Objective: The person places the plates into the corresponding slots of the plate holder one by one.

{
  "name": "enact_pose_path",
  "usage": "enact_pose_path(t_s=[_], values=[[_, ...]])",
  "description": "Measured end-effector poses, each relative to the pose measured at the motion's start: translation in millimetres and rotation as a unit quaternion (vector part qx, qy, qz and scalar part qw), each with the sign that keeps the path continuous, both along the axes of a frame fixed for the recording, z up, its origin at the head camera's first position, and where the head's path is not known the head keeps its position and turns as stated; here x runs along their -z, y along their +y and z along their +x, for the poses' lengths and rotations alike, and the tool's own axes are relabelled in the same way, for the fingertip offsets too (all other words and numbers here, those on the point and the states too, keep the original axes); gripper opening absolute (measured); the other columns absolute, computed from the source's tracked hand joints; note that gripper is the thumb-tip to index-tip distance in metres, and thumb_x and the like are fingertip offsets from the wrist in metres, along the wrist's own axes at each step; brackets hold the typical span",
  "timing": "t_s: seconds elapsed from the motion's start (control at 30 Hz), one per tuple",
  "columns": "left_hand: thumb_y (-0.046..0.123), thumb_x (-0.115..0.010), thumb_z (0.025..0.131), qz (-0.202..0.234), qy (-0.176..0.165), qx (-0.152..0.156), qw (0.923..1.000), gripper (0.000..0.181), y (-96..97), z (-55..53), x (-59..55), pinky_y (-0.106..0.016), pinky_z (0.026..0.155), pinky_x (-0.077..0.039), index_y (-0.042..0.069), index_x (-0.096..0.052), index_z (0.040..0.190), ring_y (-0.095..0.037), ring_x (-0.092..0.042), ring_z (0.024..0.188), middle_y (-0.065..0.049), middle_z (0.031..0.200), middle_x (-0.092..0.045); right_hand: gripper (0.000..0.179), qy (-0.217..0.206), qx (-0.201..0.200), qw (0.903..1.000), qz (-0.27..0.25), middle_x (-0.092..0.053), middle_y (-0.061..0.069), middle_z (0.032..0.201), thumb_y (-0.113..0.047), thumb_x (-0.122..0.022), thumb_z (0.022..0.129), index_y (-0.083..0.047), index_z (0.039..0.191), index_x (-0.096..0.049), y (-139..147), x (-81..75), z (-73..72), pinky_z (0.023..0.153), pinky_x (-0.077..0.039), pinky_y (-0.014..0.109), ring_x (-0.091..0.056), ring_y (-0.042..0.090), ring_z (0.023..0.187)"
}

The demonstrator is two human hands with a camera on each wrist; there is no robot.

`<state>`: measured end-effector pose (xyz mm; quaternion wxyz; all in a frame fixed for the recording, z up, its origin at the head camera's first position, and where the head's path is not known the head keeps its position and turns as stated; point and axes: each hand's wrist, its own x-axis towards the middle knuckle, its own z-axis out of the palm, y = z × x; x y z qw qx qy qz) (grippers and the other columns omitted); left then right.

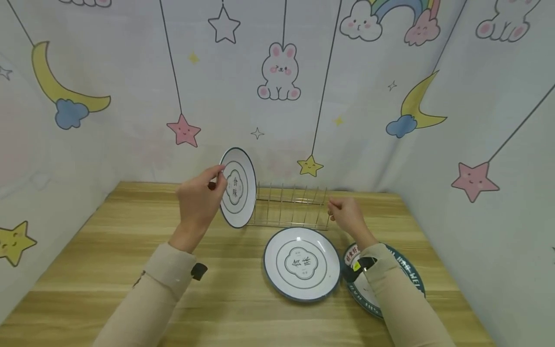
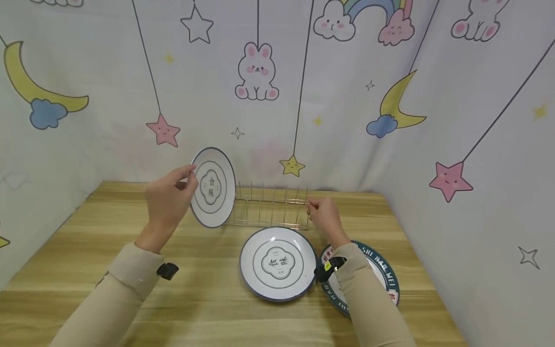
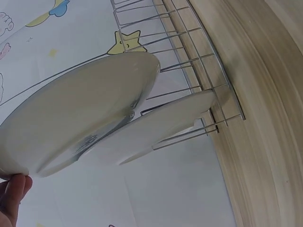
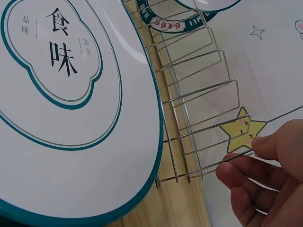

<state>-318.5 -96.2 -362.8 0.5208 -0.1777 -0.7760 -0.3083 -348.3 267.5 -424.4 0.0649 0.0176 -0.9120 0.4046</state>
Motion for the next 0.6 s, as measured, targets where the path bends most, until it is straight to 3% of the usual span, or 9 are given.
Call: enact_pose_path(t_s=[0.2,0.47,0.6], values=[[0.004,-0.066,0.087,0.028,-0.015,0.017,0.9994,0.017,2.0,-2.6,2.8,-0.042,0.051,-0.059,-0.002,-0.074,0.100,-0.026,-0.071,0.061,-0.016,0.085,-0.074,0.030,0.002,0.001,1.0000,0.003,-0.070,0.017,0.092,-0.009,-0.057,0.100,0.001,0.128,-0.062,0.1,0.1,-0.7,0.060,-0.057,0.026,-0.069,0.027,0.076],[0.006,-0.069,0.087,0.061,-0.033,0.042,0.9967,0.014,8.0,-5.2,1.8,-0.038,0.056,-0.060,-0.003,-0.074,0.096,-0.025,-0.072,0.064,-0.016,0.087,-0.074,0.030,0.012,-0.002,0.9999,0.004,-0.070,0.016,0.089,-0.008,-0.058,0.100,0.002,0.127,-0.063,0.0,0.8,-1.8,0.059,-0.057,0.026,-0.069,0.031,0.076],[0.011,-0.072,0.087,0.081,-0.064,0.052,0.9932,0.014,13.6,-6.3,8.0,-0.036,0.056,-0.060,-0.002,-0.074,0.092,-0.022,-0.071,0.064,-0.013,0.086,-0.074,0.029,0.012,0.001,0.9999,0.004,-0.070,0.016,0.090,-0.008,-0.057,0.100,0.003,0.127,-0.063,-0.7,1.5,-1.8,0.060,-0.057,0.028,-0.069,0.030,0.075]])
